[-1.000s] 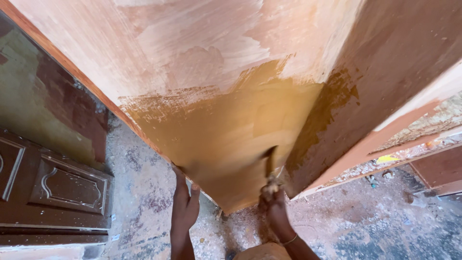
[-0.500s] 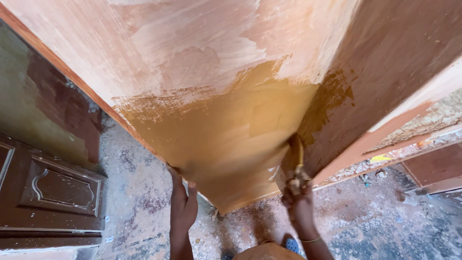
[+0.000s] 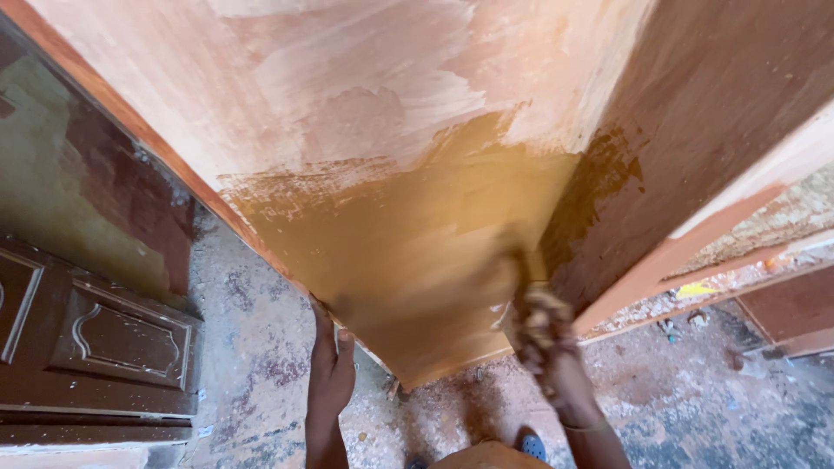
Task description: The person paints a wall with a brush, applying a mustard-yellow coat over a lighter base. They work along a corner and the lower wall area, repeatedly dipping the brush into a small container to reload paint.
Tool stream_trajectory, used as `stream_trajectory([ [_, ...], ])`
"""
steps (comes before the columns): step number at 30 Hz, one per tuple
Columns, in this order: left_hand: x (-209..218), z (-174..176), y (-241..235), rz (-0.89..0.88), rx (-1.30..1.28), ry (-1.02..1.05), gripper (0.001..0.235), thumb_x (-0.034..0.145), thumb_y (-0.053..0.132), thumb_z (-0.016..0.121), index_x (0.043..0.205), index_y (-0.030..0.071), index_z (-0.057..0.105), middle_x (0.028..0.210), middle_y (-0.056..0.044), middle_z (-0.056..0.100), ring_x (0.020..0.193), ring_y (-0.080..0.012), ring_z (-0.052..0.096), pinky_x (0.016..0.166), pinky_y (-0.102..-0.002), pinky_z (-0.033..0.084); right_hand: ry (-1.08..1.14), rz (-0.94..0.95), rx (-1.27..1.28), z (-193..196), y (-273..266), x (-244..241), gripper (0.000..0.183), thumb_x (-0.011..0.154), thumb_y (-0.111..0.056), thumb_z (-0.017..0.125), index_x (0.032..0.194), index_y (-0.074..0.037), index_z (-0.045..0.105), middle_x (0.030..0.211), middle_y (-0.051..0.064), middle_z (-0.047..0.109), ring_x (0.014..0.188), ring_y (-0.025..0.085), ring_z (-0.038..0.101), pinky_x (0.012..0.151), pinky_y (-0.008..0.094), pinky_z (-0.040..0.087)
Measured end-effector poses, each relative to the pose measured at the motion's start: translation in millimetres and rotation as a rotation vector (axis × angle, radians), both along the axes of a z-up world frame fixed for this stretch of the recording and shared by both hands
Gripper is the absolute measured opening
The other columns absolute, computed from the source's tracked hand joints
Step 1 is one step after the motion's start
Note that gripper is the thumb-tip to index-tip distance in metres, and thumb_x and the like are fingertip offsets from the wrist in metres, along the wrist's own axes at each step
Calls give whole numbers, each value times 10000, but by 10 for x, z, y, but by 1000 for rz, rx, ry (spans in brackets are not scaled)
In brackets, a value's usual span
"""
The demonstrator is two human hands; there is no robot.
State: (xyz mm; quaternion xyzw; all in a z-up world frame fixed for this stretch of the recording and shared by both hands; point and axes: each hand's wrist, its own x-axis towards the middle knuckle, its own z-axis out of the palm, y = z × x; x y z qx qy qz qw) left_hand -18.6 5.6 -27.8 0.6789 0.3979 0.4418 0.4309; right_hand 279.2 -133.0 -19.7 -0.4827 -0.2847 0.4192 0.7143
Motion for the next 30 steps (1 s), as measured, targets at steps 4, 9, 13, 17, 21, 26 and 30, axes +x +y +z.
stream_trajectory([
  [4,42,-5,-10,-5,-14,-4,848,1050,404,428,1606,-44,-29,1682,-242,210,1543,-318,241,1206,-379,210,205,-54,168,61,-76,150,370,1031,-63,461,1378,-176,521,880,2,526,535,23,364,391,145,325],
  [9,22,-101,-5,57,-10,67,808,1053,382,446,1601,-59,49,1686,-247,198,1561,-314,218,1222,-373,198,195,179,11,-245,115,-486,347,1022,-136,326,1350,-136,443,913,25,545,566,83,431,417,221,377],
  [13,-43,-138,28,0,39,-37,777,1076,399,400,1608,-59,66,1719,-235,144,1578,-320,172,1232,-375,177,-3,769,-23,-222,87,-735,594,924,100,424,1458,-159,420,866,-5,503,605,53,446,484,184,396],
  [17,-104,-194,30,4,-8,6,792,1058,433,386,1618,-36,79,1716,-215,136,1583,-313,156,1237,-388,167,423,653,31,-7,211,-461,357,948,-20,499,1293,-108,529,977,36,613,557,89,455,411,204,400],
  [21,-89,-201,8,11,-42,34,831,1044,467,399,1614,-30,56,1708,-229,110,1572,-326,142,1226,-401,169,355,244,338,234,133,24,290,1072,-136,471,1312,-111,632,972,46,645,486,34,390,334,156,375],
  [26,-41,-186,-14,25,-24,91,863,1042,457,438,1602,-57,29,1678,-282,170,1559,-351,196,1217,-397,213,269,-76,295,295,-55,101,379,1063,-67,449,1406,-182,560,972,1,588,554,26,401,403,143,364],
  [30,-35,-218,-23,42,-28,107,846,1044,414,457,1595,-72,38,1665,-294,202,1548,-349,226,1209,-387,231,164,101,371,101,288,-442,354,1194,-285,302,1352,-98,559,978,77,599,547,64,457,381,175,400],
])
